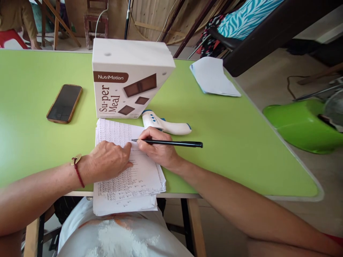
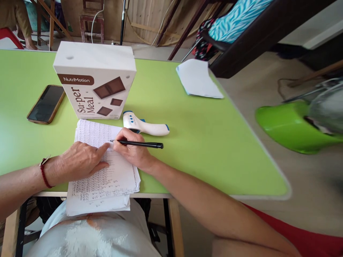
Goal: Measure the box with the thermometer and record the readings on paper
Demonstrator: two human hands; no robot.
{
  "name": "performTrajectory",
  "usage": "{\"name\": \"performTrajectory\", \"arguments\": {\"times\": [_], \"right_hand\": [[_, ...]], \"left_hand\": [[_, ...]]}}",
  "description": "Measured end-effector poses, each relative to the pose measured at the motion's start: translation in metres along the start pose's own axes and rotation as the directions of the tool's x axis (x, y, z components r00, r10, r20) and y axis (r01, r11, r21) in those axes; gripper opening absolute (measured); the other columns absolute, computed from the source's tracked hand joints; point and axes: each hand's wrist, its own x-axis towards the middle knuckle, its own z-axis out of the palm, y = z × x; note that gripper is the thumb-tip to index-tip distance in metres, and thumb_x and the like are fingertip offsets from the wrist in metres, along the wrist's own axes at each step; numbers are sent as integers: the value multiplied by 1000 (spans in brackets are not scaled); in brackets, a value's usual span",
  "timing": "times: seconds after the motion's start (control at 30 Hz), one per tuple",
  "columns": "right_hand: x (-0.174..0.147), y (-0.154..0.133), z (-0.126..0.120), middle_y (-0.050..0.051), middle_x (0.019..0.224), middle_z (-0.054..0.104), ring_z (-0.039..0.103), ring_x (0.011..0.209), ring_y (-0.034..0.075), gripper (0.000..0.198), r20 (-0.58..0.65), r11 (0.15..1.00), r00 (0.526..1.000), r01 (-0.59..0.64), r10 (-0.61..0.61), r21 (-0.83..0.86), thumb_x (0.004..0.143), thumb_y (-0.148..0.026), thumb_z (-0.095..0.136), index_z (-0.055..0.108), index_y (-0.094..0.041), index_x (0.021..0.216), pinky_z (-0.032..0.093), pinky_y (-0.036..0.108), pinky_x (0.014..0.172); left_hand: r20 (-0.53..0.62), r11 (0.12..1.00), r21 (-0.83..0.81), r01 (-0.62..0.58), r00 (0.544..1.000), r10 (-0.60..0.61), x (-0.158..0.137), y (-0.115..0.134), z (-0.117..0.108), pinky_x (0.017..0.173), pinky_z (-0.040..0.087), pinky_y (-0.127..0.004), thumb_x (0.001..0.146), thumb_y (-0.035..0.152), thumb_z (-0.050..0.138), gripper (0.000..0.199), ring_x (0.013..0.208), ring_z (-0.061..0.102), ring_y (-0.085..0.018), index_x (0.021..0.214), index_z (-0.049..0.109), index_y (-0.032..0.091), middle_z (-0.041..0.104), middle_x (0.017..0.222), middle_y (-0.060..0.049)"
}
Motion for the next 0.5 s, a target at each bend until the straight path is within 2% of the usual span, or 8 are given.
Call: {"name": "performTrajectory", "arguments": {"times": [0.13,0.3,0.5], "right_hand": [[0,-1,0,-5,57,56,49,52,11,13,5,1000,1000,-6,6,-14,77,-18,59,51,-24,67,42,25,49],[0,-1,0,-5,57,56,48,51,11,13,-17,1000,1000,-6,5,-16,77,-19,59,51,-24,68,41,25,49],[2,-2,-1,-6,58,54,47,51,11,14,21,1000,1000,4,-3,-21,77,-18,58,49,-24,68,40,25,49]], "left_hand": [[97,996,84,-7,995,-2,2,1,-4,52,39,-33,103,41,49,46,67,71,-29,131,54,5,72,73,-12],[95,995,98,-6,995,-4,3,1,-4,52,39,-32,103,41,48,46,66,71,-29,131,53,5,71,72,-12],[87,995,100,-9,996,0,2,0,-2,51,37,-31,102,41,49,46,66,70,-28,130,53,6,70,70,-11]]}}
